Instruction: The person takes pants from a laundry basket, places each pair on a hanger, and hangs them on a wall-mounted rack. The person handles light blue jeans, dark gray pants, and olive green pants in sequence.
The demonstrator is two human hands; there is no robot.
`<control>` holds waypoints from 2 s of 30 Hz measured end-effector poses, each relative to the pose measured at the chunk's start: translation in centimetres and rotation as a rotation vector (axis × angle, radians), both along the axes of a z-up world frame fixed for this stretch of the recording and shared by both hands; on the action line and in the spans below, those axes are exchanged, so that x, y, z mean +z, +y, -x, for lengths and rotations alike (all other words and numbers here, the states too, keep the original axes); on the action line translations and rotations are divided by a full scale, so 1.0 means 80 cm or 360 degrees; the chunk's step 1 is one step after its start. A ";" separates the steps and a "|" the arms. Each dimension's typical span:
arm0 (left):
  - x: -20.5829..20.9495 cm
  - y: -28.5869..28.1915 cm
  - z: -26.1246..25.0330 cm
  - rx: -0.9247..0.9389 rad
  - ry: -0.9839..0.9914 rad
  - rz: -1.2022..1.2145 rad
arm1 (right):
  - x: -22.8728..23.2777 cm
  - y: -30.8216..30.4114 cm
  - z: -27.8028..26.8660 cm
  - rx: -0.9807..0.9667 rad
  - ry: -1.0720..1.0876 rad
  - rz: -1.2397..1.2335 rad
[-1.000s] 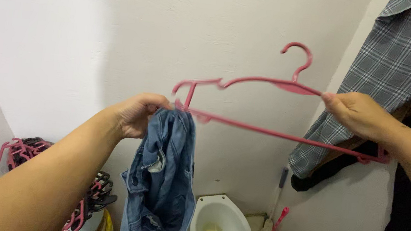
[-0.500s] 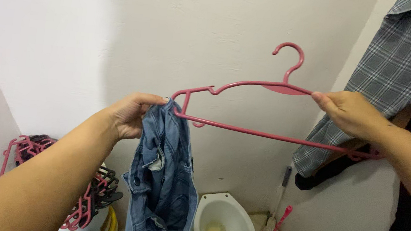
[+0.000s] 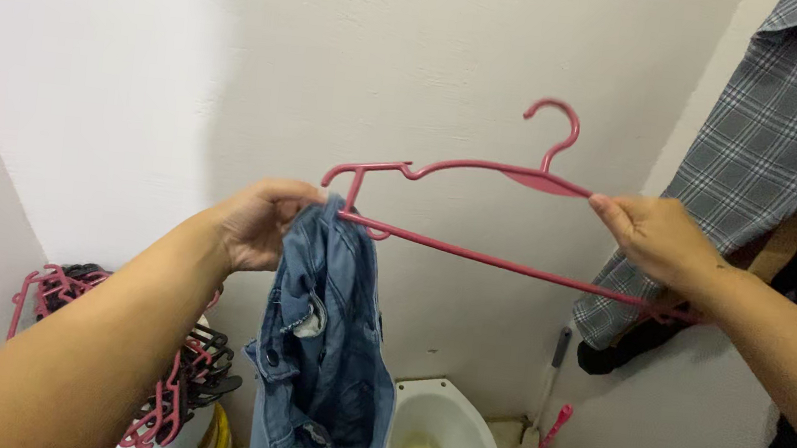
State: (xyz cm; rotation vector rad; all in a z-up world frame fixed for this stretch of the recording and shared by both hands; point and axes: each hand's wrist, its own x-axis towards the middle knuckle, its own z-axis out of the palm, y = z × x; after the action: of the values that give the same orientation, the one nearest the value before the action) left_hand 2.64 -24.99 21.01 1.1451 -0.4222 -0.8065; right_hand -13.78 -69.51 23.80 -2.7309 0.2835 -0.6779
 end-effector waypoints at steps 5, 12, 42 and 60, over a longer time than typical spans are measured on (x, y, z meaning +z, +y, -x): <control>0.011 -0.025 0.006 0.0147 0.0019 0.0042 | 0.002 0.048 -0.010 0.0156 -0.0316 0.0072; 0.078 -0.012 -0.029 0.0702 -0.0995 -0.0297 | -0.051 0.079 0.001 0.0008 -0.0803 -0.0303; 0.151 -0.008 -0.014 0.0674 -0.2623 -0.1368 | -0.293 0.220 -0.100 0.0880 0.0797 0.0614; 0.132 0.123 -0.027 0.0984 -0.2683 -0.1376 | -0.013 0.148 -0.078 0.0706 0.0076 0.0295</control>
State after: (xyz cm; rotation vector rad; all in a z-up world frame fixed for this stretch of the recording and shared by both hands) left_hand 4.81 -15.19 31.54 2.4589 -1.0296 0.8362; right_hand -7.54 -57.69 22.75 -2.8380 -0.3856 -0.5345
